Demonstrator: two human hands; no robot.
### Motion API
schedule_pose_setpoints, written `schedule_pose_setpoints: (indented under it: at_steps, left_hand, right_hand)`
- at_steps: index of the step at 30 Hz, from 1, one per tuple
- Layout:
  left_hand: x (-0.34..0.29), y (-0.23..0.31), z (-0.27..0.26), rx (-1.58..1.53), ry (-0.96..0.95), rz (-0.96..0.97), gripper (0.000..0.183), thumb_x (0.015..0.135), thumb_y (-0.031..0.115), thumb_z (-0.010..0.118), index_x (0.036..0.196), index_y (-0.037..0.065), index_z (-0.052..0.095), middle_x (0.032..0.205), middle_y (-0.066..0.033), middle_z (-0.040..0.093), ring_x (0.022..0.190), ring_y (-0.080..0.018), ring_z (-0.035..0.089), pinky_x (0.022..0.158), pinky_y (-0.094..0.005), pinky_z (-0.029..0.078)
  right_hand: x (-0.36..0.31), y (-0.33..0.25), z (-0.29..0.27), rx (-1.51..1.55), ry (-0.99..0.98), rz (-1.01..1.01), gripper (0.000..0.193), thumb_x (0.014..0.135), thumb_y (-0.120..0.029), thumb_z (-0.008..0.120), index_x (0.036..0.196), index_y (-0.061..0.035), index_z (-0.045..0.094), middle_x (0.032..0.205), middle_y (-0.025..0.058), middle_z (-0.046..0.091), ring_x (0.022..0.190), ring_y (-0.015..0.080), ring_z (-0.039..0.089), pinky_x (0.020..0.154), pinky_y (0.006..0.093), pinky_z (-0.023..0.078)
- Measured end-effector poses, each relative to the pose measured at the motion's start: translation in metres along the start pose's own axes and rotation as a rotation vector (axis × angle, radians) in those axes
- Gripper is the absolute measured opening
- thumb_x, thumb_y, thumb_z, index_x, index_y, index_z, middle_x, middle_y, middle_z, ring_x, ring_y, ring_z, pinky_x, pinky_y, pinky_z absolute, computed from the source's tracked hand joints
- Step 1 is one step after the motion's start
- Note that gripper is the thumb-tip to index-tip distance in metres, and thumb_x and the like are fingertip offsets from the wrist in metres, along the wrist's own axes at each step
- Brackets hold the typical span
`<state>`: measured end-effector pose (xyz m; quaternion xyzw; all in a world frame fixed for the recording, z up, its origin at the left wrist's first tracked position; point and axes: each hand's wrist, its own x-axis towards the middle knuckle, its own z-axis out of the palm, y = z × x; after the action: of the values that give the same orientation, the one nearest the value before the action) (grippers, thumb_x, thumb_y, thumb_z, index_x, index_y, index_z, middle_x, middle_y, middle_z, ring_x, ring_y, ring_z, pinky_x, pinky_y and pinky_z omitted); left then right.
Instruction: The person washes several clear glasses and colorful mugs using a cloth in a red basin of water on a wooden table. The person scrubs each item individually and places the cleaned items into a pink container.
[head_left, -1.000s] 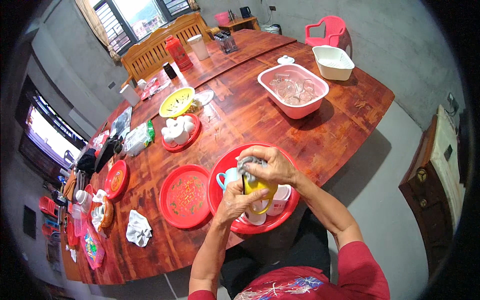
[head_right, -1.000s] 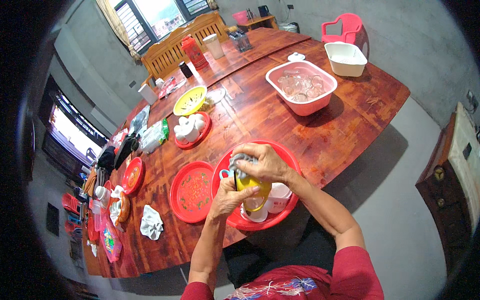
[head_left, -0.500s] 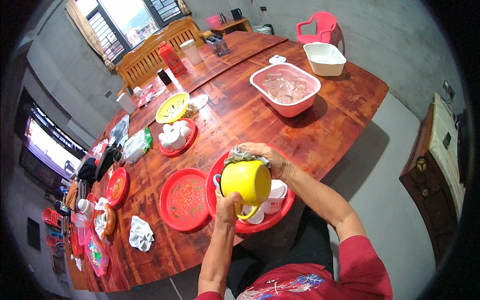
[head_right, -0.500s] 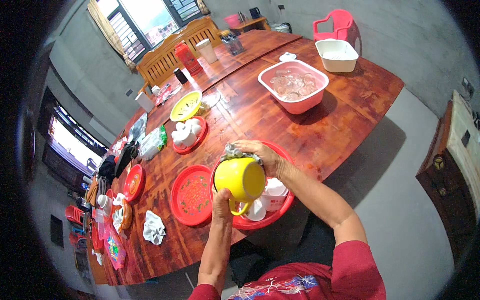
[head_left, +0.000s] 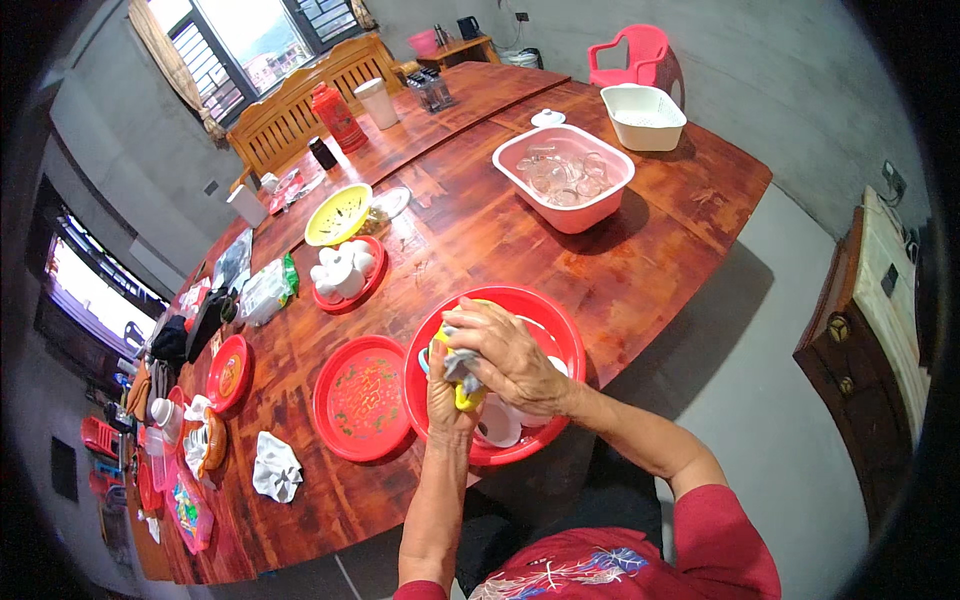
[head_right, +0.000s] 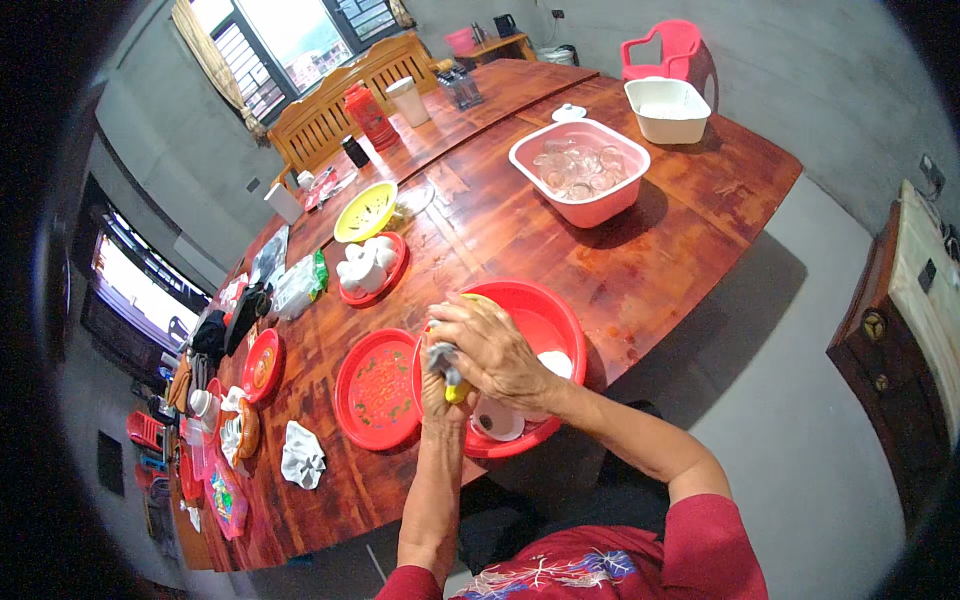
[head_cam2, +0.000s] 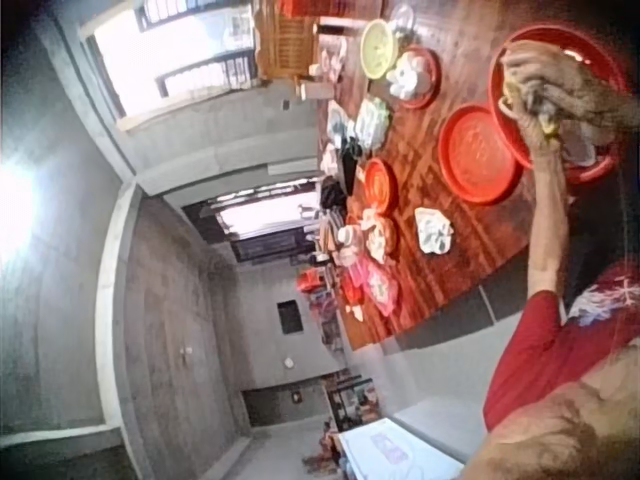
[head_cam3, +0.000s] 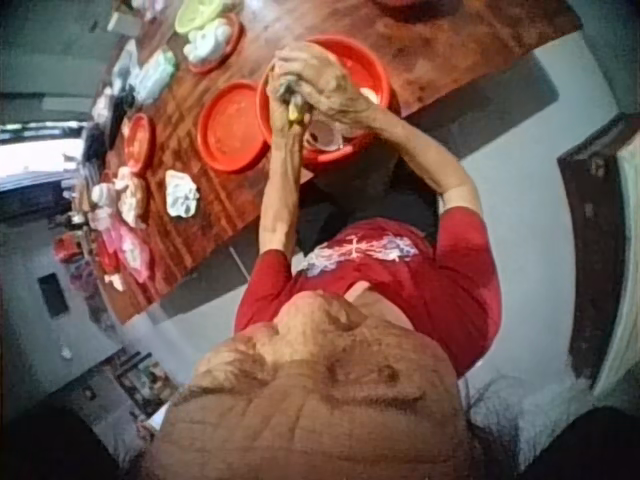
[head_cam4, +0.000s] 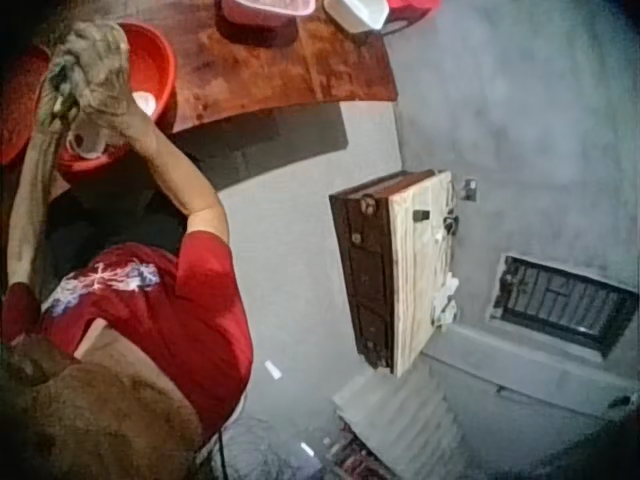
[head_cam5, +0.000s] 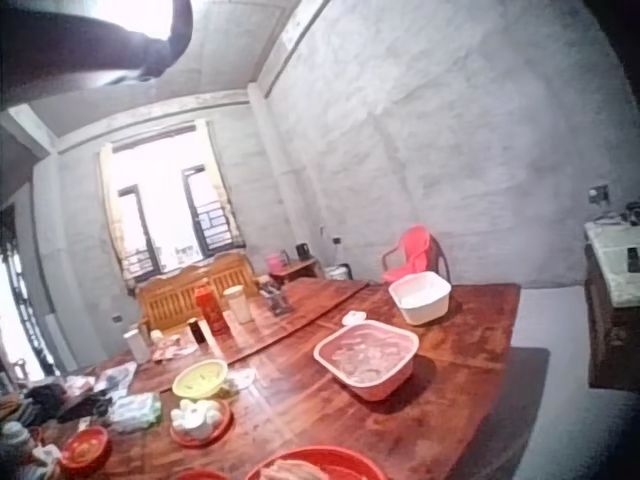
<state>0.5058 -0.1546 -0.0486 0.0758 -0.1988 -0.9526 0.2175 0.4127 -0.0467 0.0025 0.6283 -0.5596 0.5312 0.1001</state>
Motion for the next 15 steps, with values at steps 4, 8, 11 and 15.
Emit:
schedule_pose_setpoints:
  at_steps: [4, 8, 11, 15]
  left_hand:
    - [-0.005, -0.005, -0.01, 0.221, -0.082, 0.056, 0.042, 0.083, 0.023, 0.063, 0.119, 0.007, 0.047, 0.111, -0.0074, 0.058, 0.099, -0.021, 0.059, 0.082, -0.0379, 0.053]
    - [-0.01, -0.006, 0.004, 0.282, -0.082, 0.015, 0.049, 0.082, 0.023, 0.064, 0.122, 0.002, 0.044, 0.114, -0.0119, 0.057, 0.102, -0.0245, 0.058, 0.086, -0.0405, 0.051]
    - [-0.013, -0.002, -0.007, 0.126, -0.076, -0.012, 0.056, 0.08, 0.03, 0.065, 0.125, 0.004, 0.043, 0.118, -0.0138, 0.056, 0.107, -0.0284, 0.055, 0.095, -0.0445, 0.044]
    - [-0.005, 0.0, 0.001, -0.015, -0.047, 0.008, 0.059, 0.079, 0.044, 0.064, 0.123, 0.007, 0.048, 0.118, -0.012, 0.056, 0.107, -0.0284, 0.056, 0.092, -0.0466, 0.046]
  right_hand:
    - [0.028, 0.023, -0.008, 0.163, -0.138, 0.233, 0.025, 0.085, -0.019, 0.051, 0.105, -0.0049, 0.054, 0.097, 0.012, 0.06, 0.096, 0.0305, 0.058, 0.084, 0.0398, 0.044]
    - [0.029, 0.074, -0.019, 0.729, -0.409, 0.426, 0.025, 0.091, -0.021, 0.048, 0.103, -0.0006, 0.058, 0.096, 0.0043, 0.061, 0.088, 0.0126, 0.057, 0.077, 0.027, 0.046]
    - [0.012, 0.076, -0.004, 1.106, -0.175, 0.698, 0.026, 0.092, -0.02, 0.044, 0.107, -0.0029, 0.056, 0.101, 0.0062, 0.06, 0.088, 0.0128, 0.058, 0.079, 0.0281, 0.048]
    - [-0.015, 0.062, 0.015, 1.473, 0.202, 0.873, 0.025, 0.094, -0.021, 0.04, 0.111, -0.0064, 0.052, 0.1, 0.0031, 0.06, 0.088, 0.0101, 0.06, 0.077, 0.0261, 0.051]
